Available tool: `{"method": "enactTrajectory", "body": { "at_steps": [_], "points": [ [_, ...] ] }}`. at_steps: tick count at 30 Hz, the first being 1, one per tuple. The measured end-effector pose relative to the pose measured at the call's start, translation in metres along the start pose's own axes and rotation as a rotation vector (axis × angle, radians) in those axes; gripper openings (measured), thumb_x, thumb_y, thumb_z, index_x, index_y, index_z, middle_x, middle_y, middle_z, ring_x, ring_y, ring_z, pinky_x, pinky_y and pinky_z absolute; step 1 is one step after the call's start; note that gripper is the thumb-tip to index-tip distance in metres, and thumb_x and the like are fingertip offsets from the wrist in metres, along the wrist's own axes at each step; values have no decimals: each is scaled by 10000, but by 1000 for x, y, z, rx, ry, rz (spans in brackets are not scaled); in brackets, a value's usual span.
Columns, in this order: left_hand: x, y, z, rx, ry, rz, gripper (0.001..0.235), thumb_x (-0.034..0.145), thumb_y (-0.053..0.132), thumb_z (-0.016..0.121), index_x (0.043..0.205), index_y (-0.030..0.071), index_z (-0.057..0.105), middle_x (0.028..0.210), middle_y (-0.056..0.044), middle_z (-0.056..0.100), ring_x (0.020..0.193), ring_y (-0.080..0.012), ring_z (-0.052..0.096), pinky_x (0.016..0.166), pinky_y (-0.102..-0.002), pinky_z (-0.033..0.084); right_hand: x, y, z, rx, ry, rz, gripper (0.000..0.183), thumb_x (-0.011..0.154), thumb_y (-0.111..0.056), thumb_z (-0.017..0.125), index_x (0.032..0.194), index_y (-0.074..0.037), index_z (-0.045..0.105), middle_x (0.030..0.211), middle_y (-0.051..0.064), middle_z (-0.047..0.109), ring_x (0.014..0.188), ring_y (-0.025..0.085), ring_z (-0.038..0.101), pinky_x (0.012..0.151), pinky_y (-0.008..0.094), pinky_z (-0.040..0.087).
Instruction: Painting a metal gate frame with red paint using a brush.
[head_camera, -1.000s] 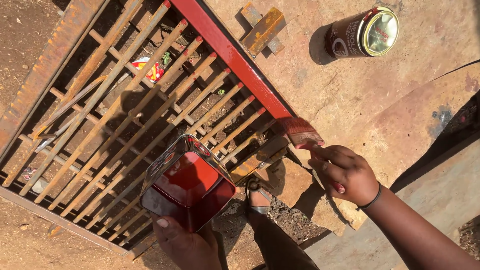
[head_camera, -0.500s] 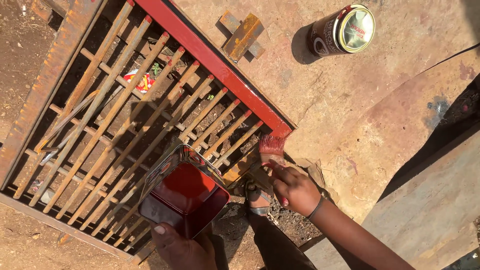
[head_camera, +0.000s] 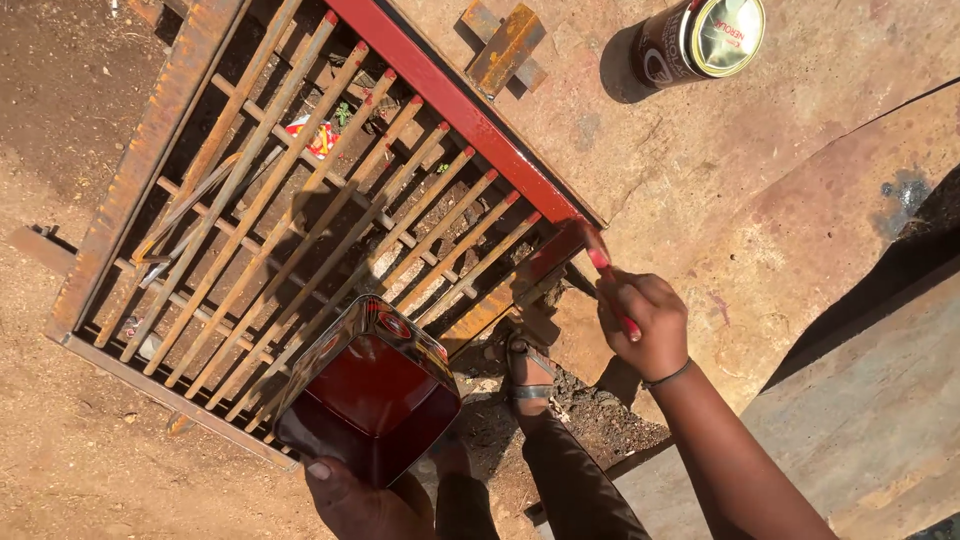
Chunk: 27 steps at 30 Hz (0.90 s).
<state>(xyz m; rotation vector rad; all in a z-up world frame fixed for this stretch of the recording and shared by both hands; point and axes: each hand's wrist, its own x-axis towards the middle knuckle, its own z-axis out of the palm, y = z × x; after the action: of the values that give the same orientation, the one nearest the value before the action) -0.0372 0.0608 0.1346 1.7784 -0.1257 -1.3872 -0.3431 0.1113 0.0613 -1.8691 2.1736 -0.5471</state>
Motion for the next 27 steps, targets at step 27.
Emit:
{"method": "enactTrajectory", "body": {
  "at_steps": [27],
  "points": [
    [13,-18,-59,-85,-64,131,846,980,654,536,1475,-29,470,1287,-186,572,1101,-284,639,847,-399,578,11,-8,39,219,39,576,189,901,-101,822,936,39,701,744,114,719,694,97,641,601,264,513]
  ]
}}
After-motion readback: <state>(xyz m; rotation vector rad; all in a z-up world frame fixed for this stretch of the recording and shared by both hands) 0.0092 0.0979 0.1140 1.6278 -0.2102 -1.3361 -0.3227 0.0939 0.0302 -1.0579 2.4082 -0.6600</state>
